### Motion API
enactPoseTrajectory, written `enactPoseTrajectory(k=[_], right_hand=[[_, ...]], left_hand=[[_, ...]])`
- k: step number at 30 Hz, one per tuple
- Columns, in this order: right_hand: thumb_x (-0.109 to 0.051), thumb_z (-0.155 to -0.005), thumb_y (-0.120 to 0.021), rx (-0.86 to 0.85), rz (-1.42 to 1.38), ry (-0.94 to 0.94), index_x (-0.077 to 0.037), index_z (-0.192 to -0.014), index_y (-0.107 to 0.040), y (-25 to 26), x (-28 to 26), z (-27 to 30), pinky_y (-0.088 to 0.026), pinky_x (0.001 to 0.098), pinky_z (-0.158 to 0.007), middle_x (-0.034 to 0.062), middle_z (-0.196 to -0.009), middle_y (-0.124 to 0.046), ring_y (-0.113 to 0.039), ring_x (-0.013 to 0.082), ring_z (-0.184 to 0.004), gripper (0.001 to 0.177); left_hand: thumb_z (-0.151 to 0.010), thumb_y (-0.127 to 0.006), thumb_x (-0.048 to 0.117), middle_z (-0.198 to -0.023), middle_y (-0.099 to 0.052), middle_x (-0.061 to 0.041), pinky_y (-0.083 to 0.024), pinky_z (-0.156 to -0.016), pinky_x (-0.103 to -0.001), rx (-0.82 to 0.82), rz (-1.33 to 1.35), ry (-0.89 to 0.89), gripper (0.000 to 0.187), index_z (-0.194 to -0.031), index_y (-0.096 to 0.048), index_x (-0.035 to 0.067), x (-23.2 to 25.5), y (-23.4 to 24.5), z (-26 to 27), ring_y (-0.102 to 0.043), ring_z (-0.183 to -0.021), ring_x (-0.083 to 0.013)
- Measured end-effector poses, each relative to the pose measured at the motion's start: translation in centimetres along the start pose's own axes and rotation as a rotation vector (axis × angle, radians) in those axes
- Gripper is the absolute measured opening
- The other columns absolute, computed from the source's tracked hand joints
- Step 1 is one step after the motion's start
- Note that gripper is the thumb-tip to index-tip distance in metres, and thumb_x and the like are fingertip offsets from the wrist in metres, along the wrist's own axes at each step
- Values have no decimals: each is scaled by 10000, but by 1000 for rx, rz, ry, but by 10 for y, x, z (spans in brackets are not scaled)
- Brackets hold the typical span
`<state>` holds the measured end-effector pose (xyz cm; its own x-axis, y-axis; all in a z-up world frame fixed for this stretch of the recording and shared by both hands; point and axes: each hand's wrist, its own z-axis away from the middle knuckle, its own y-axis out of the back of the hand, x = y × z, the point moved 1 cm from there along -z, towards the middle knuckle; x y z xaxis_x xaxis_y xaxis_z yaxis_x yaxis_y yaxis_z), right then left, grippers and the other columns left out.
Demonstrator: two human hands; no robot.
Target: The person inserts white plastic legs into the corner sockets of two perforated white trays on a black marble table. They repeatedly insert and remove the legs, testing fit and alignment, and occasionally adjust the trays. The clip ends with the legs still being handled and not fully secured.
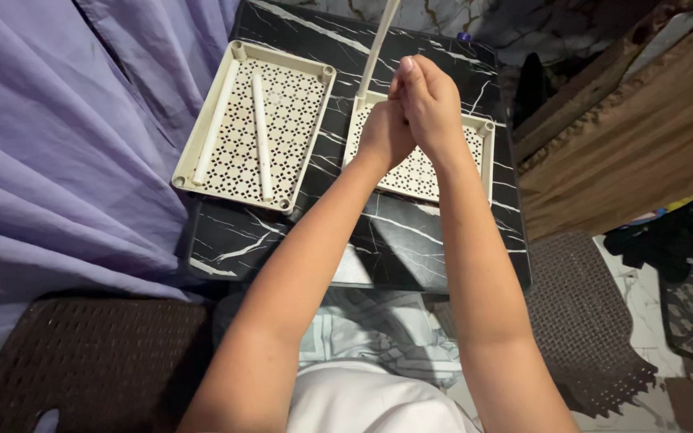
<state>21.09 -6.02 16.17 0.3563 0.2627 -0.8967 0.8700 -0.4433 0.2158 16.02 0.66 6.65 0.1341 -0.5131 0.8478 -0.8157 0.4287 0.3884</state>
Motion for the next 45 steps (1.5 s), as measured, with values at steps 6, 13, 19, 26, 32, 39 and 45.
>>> enactPoseTrajectory(k=[6,13,19,26,32,39,45], right_hand=[[-245,-1097,-576,47,-84,127,-28,-1140,-591,-1,26,14,-484,234,-785,32,-979,-608,-579,81,-872,221],[-381,-1122,-402,320,-319,24,-63,-1343,-565,-22,108,81,-477,318,-970,59,-1249,-606,-586,151,-1100,420],[-414,-931,-662,-211,1047,104,-120,-1212,-654,-27,139,137,-433,453,-968,106,-1231,-660,-599,290,-1154,406],[-372,-900,-674,-69,1002,270,-158,-1249,-630,-27,157,142,-395,462,-988,34,-1324,-624,-562,267,-1240,412],[-285,-930,-628,-216,1002,31,-200,-1303,-601,-24,166,137,-449,527,-894,-15,-1427,-587,-556,240,-1260,383],[-101,-871,-539,-291,999,-99,-236,-1370,-574,-24,164,128,-488,548,-913,3,-1433,-579,-562,293,-1242,518],[-125,-968,-507,-332,1014,-266,-276,-1323,-658,-21,154,113,-543,478,-896,158,-1102,-734,-693,360,-1047,414]], left_hand=[[-873,-628,227,-851,-733,-205,-549,-663,-469,125,-83,-279,216,-911,-722,36,12,12,9,-707,-800,-408],[-874,-702,260,-728,-714,-127,-539,-602,-366,182,247,-98,207,-953,-736,72,40,29,39,-708,-642,-248],[-927,-721,271,-591,-571,-102,-431,-526,-357,197,208,-72,278,-814,-653,27,46,30,44,-476,-530,-165],[-945,-707,252,-623,-599,-110,-464,-544,-355,261,194,-124,266,-841,-629,20,31,32,45,-525,-539,-189],[-960,-715,229,-979,-660,-184,-521,-778,-451,165,-52,-13,263,-1049,-603,9,2,35,82,-663,-911,-363],[-904,-655,89,-1316,-576,-174,-477,-1022,-431,226,-164,-81,463,-1357,-560,64,-20,56,106,-594,-1214,-378],[-911,-639,179,-1414,-552,-137,-378,-1119,-541,181,-651,142,335,-1240,-706,170,-40,103,104,-481,-1360,-345]])
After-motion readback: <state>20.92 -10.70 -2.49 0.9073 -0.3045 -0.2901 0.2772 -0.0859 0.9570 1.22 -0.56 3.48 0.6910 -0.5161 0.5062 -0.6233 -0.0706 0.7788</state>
